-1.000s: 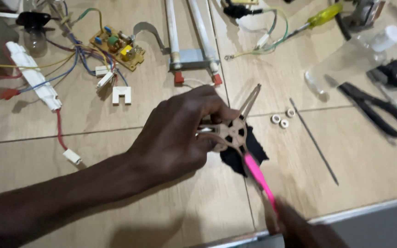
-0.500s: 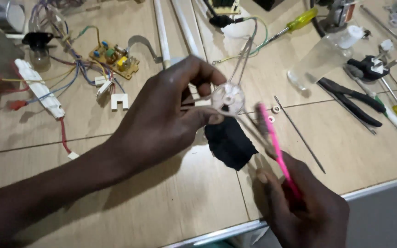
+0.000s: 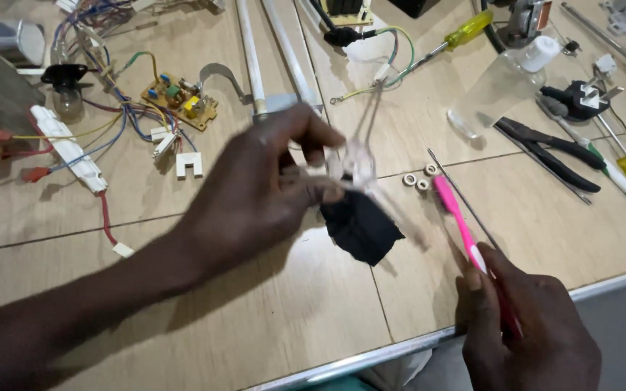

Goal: Cleaning a small star-shaped metal component using a toothbrush, cleaning liquid, and a metal probe on a workbench.

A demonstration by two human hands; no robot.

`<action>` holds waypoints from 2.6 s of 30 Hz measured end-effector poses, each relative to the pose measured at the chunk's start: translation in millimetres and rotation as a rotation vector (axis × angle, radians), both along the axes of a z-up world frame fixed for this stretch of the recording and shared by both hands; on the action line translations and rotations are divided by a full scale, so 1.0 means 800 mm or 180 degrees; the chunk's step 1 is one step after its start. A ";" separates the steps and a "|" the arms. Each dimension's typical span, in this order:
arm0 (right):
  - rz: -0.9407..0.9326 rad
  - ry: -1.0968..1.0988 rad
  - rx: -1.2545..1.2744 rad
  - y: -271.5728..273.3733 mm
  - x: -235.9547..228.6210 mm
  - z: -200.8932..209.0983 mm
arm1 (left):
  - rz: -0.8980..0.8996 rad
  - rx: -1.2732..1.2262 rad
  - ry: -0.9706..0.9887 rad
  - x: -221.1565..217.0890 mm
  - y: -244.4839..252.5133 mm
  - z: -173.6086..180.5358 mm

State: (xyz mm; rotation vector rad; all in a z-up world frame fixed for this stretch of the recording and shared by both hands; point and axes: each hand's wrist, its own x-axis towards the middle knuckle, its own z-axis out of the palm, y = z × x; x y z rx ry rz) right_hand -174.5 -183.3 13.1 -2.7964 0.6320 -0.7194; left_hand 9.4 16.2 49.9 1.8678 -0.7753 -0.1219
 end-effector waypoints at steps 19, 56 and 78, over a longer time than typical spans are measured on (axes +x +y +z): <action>-0.0441 0.0604 0.0051 -0.002 0.004 0.003 | -0.0306 -0.0179 0.0101 -0.008 -0.003 -0.021; -0.0404 0.0481 0.0310 0.005 0.022 0.011 | -0.0333 0.0598 0.0514 -0.018 -0.004 0.002; -0.0265 0.0713 -0.0113 -0.042 0.057 0.038 | 0.0292 0.1159 -0.1960 -0.059 -0.012 -0.051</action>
